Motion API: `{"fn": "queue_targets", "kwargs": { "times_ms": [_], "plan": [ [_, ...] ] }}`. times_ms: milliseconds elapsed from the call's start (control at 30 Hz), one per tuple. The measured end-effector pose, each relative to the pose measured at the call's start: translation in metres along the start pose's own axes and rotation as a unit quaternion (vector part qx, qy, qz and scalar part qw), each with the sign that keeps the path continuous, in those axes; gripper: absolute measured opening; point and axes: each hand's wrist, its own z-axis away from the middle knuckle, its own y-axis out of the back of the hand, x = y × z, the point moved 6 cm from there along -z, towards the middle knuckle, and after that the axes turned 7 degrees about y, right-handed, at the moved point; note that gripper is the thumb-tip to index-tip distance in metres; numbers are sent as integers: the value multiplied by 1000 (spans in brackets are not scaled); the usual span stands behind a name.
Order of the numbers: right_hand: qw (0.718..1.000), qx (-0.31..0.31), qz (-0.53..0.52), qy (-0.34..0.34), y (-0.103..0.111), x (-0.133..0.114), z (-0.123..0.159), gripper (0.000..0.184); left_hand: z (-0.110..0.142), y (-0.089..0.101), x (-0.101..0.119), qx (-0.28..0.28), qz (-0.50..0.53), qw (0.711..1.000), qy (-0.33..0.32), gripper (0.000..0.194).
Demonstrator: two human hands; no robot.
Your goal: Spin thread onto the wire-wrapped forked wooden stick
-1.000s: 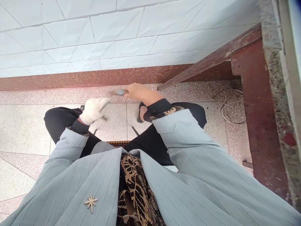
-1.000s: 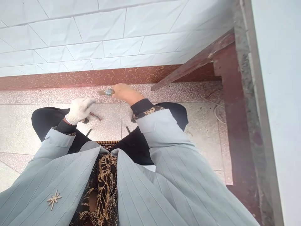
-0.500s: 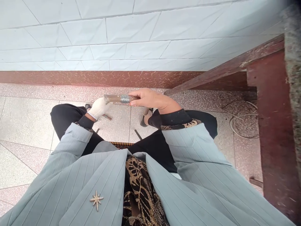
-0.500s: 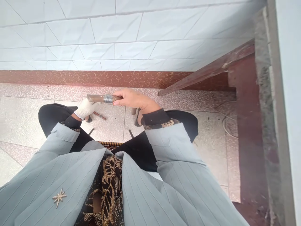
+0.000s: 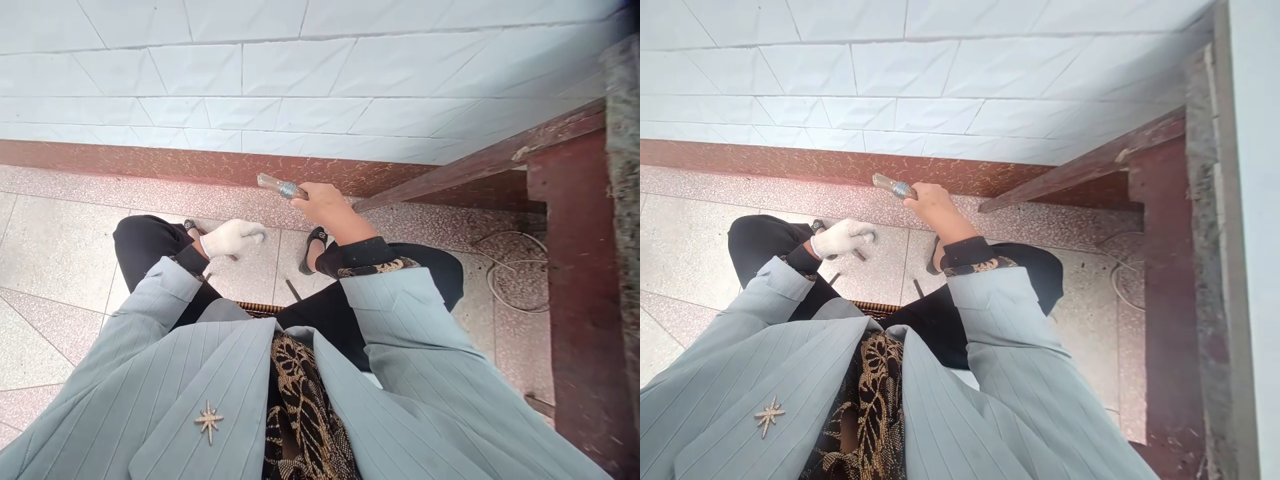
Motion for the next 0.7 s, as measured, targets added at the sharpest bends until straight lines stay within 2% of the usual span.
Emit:
{"fn": "queue_targets", "kwargs": {
  "times_ms": [67, 167, 267, 367, 467, 567, 633, 700],
  "plan": [
    [996, -62, 42, 47, -12, -11, 1, 24, 1, 6, 2, -6, 6, 1000, -9, 25],
    [970, -190, 60, 142, -33, -30, 9, 10, 0, 18, 0, 40, 4, 999, -4, 23],
    [928, -307, 4, 212, -48, -47, 24, 8, -1, 28, -3, 85, -9, 996, 11, 22],
    [895, -360, -72, 254, -49, -60, 35, 9, -5, 36, -12, 127, 4, 991, 35, 22],
    [883, -366, -117, 269, -37, -67, 42, 8, -11, 42, -23, 162, 7, 985, 64, 20],
    [894, -333, -147, 261, -16, -68, 45, 11, -18, 37, -33, 158, -2, 982, 103, 18],
    [921, -256, -180, 231, 2, -63, 42, 14, -21, 28, -36, 130, 8, 985, 110, 17],
    [947, -143, -227, 179, 20, -52, 36, 15, -22, 15, -31, 86, 31, 992, 84, 17]
  ]
}}
